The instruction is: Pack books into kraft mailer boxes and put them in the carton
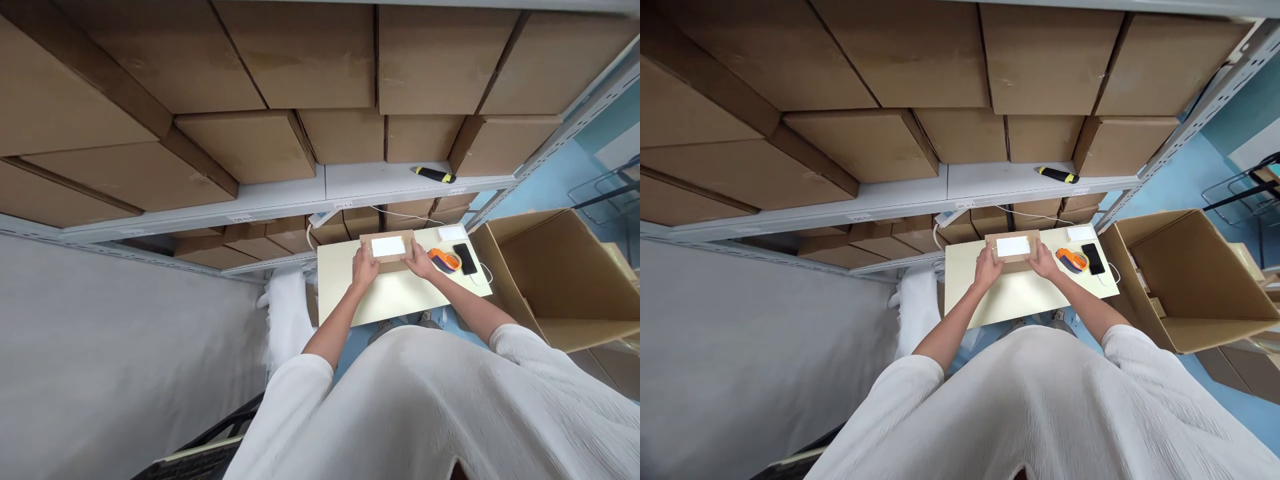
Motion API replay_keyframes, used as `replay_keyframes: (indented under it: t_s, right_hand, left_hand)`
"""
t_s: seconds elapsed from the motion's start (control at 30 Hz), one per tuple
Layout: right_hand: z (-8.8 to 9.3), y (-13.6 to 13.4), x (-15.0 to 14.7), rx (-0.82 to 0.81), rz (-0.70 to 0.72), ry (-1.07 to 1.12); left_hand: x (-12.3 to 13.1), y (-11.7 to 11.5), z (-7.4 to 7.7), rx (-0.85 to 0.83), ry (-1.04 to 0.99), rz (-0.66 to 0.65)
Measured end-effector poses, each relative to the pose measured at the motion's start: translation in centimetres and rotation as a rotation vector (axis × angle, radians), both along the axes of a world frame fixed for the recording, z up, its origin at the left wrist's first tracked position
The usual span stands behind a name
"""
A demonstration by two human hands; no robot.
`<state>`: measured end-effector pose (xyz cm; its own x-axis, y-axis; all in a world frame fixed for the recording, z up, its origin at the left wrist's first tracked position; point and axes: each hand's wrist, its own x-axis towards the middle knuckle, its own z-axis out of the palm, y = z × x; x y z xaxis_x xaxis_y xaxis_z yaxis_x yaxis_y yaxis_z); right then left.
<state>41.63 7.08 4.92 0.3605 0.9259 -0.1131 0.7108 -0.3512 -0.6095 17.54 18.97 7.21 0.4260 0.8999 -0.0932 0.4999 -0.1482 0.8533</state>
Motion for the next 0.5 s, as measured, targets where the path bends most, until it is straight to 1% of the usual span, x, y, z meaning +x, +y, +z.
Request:
replay_keyframes:
  t_s: [0.13, 0.23, 0.33, 0.5]
  right_hand:
    - [2.2, -0.9, 0.1, 0.092, -0.065, -0.061]
    - [3.8, -2.4, 1.6, 0.156, -0.11, -0.112]
    - [4.9, -4.5, 3.7, 0.198, -0.172, -0.158]
    - [6.1, -9.0, 7.5, 0.24, -0.283, -0.196]
  left_hand:
    - [1.2, -0.6, 2.2, 0.076, 0.017, 0.028]
    - [2.9, -1.2, 3.9, 0.149, 0.031, -0.012]
    - [5.4, -2.3, 5.1, 0.203, 0.083, -0.084]
    - [10.3, -5.0, 6.1, 0.273, 0.116, -0.207]
